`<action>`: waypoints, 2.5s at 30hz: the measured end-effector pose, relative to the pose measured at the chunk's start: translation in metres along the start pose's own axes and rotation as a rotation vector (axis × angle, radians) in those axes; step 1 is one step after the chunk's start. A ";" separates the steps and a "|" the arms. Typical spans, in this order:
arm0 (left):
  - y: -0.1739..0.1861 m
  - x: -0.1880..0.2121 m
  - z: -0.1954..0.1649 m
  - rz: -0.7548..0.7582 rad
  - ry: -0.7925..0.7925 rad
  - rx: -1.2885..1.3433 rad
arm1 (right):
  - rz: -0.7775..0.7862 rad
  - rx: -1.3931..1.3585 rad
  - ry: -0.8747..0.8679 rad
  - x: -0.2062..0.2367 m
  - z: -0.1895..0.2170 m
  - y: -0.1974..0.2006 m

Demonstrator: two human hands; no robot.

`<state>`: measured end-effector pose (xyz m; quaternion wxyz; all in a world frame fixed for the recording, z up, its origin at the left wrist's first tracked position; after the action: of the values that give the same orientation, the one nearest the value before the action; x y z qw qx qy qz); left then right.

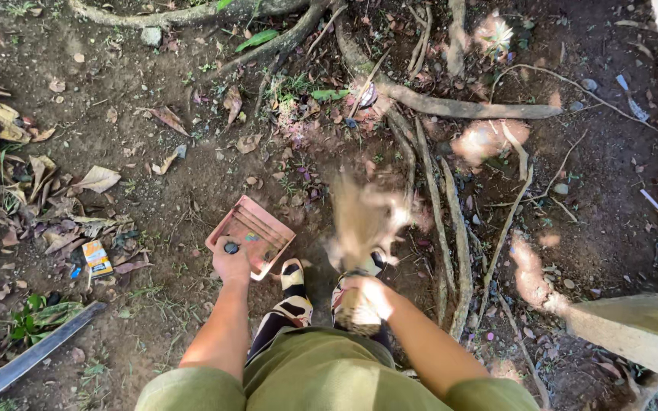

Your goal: The person sweeps dry leaves and small debris from a garden area using a traditional straw broom and a pink dustpan. They gather the debris into piles and sweep it into the dustpan, moving along the base of plants and tree roots.

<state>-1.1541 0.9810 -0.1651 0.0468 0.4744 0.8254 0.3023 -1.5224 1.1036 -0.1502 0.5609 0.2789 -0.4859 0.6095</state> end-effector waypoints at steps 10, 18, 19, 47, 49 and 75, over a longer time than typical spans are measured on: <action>0.005 -0.020 0.011 -0.021 0.065 0.056 | 0.185 -0.090 -0.111 0.039 0.037 0.010; -0.010 -0.037 -0.020 0.052 -0.010 0.085 | 0.019 -0.032 0.009 -0.051 0.035 0.022; -0.015 -0.042 -0.024 0.071 -0.017 0.089 | -0.027 -0.045 0.003 -0.059 0.037 0.027; -0.128 -0.064 -0.102 0.064 -0.052 0.208 | -0.243 0.483 0.191 -0.028 0.209 0.159; -0.136 -0.059 -0.102 0.061 0.011 0.199 | -0.210 0.325 0.072 -0.072 0.223 0.159; -0.175 -0.028 -0.134 -0.052 0.044 0.140 | -0.088 0.877 0.142 0.005 0.252 0.208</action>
<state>-1.3194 0.8330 -0.1575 0.0034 0.4484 0.8573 0.2530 -1.7739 0.8984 -0.1096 0.4467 0.4683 -0.1293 0.7513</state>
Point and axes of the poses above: each hand's wrist, its own x-axis away from the middle knuckle, its own y-axis out of the back of the hand, z = x × y, the point moved 6 cm from there along -x, towards the middle knuckle
